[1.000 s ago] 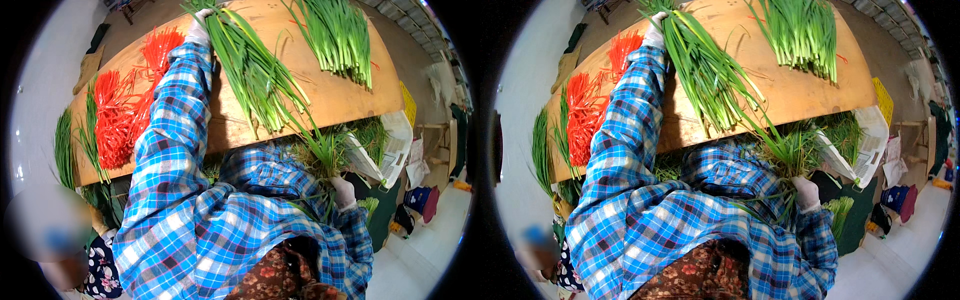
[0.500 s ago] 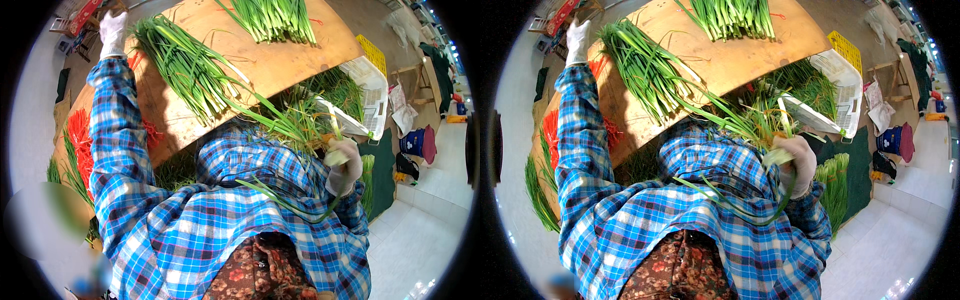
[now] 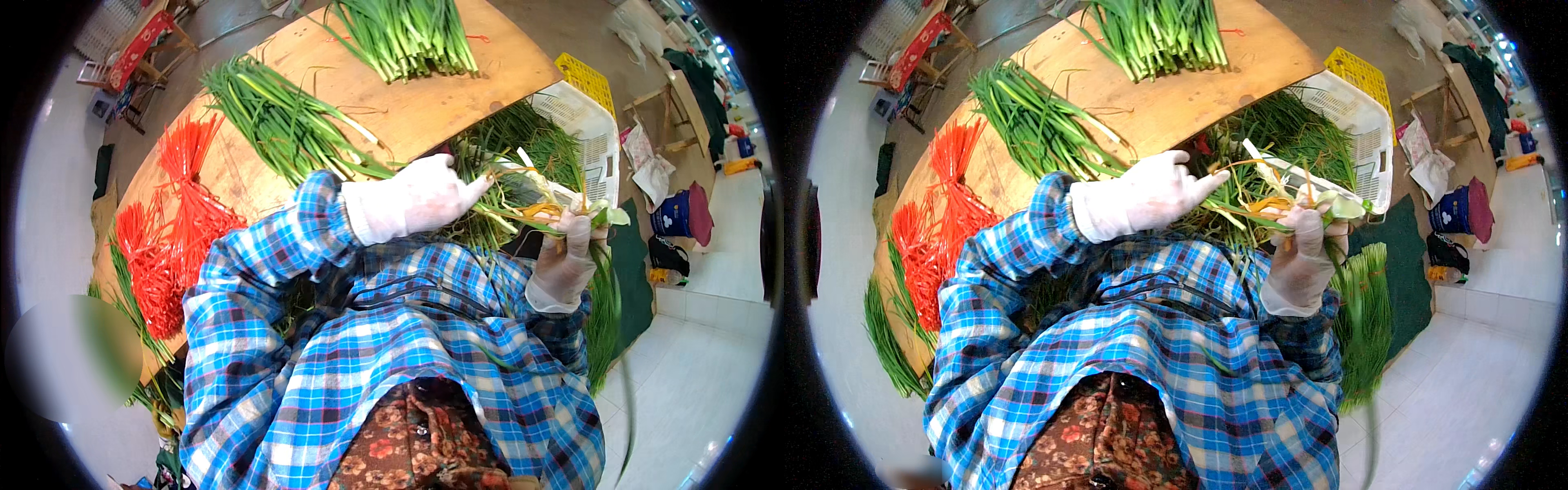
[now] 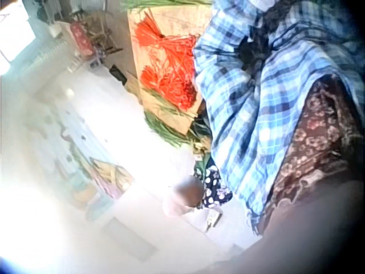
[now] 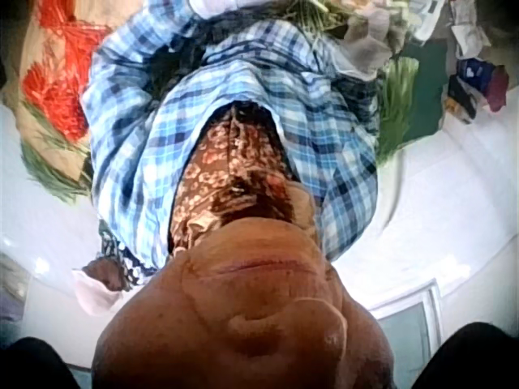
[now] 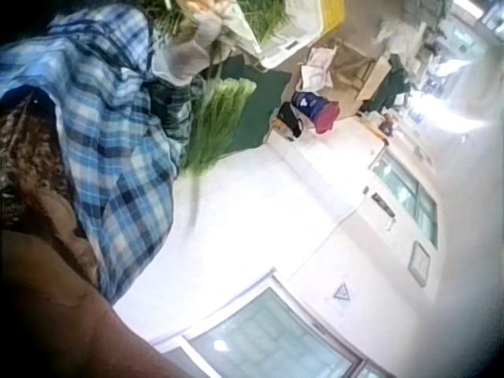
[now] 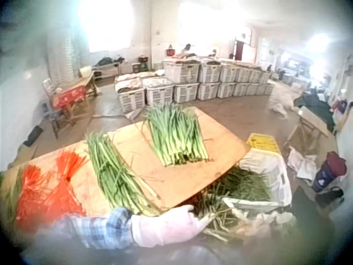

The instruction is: The person gathers bundles of green onions, removes loose or yellowing leaves by hand, and secures each bundle with a rubber band before placing them into a white crate.

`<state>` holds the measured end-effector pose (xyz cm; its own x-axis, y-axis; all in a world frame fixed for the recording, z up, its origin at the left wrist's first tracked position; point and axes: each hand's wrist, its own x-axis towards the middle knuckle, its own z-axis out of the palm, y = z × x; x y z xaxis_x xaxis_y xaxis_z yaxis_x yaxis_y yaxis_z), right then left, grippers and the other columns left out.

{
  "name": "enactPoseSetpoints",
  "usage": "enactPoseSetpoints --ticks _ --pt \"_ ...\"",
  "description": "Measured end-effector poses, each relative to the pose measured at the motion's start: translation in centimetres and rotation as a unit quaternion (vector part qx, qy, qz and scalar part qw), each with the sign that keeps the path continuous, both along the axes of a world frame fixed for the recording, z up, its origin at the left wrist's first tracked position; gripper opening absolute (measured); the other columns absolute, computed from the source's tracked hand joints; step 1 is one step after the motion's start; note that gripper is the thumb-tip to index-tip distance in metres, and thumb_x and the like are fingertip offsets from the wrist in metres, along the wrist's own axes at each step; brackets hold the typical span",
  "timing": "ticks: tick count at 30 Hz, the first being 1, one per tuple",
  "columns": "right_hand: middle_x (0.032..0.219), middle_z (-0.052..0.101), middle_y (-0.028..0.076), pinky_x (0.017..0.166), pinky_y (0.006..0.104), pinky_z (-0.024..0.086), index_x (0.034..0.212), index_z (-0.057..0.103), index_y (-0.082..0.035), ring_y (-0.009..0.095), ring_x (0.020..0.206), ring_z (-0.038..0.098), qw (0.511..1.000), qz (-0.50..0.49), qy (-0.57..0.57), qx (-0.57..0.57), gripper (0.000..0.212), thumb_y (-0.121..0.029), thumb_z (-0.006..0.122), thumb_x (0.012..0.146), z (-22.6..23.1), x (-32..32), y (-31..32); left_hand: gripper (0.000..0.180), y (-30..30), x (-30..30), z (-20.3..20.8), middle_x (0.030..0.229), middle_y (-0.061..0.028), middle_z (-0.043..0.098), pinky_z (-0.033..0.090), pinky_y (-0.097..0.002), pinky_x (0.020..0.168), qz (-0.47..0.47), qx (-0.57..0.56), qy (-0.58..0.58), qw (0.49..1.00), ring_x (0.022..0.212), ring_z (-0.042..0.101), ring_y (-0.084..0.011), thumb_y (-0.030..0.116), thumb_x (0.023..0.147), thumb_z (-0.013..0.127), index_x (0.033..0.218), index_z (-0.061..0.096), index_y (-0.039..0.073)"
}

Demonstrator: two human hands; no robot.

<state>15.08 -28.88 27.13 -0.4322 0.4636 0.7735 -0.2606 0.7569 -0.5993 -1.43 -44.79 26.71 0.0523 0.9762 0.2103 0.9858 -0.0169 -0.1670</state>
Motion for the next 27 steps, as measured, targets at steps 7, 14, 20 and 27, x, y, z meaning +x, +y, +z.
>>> enactPoseSetpoints --ticks 7,14,20,27 --pt "0.085 0.056 0.007 0.063 0.0232 0.054 0.109 0.048 -0.003 0.01 0.074 0.056 0.847 0.234 0.287 -0.38 0.023 -0.007 0.053 0.087 3.3 0.3 1.9 0.057 -1.9 -2.6 1.5 0.049 -0.0093 0.052 0.05 -0.0385 0.062 0.035 -0.08 -0.1 0.991 0.053 0.057 -0.0268 0.01 0.077 0.052 0.131 0.034 0.002" --pt "0.092 0.06 0.007 0.064 0.0303 0.049 0.103 0.057 -0.006 0.021 0.077 0.059 0.888 0.075 -0.417 0.18 0.025 -0.014 0.06 0.08 -12.2 0.9 8.6 0.052 -0.9 -3.2 3.9 0.066 -0.0158 0.058 0.047 -0.0412 0.061 -0.035 0.014 -0.199 0.979 0.064 0.057 -0.0346 0.02 0.08 0.058 0.126 0.04 0.001" --pt "0.086 0.066 0.011 0.063 0.0278 0.049 0.099 0.064 -0.004 0.02 0.073 0.063 0.949 0.141 -0.281 0.039 0.024 -0.007 0.066 0.076 -3.4 -3.8 2.3 0.047 -3.2 -2.7 7.7 0.077 -0.0172 0.06 0.048 -0.0404 0.065 0.101 -0.081 -0.365 0.922 0.071 0.059 -0.0345 0.017 0.082 0.058 0.126 0.045 0.009" --pt "0.078 0.062 0.007 0.061 0.0232 0.044 0.095 0.063 0.002 0.011 0.068 0.056 0.939 0.266 -0.213 -0.048 0.015 -0.002 0.058 0.081 -1.9 -10.6 -1.1 0.043 -7.9 -5.6 17.3 0.089 -0.004 0.062 0.047 -0.0283 0.066 0.091 0.236 -0.446 0.859 0.073 0.057 -0.0141 0.027 0.082 0.061 0.12 0.052 0.009"
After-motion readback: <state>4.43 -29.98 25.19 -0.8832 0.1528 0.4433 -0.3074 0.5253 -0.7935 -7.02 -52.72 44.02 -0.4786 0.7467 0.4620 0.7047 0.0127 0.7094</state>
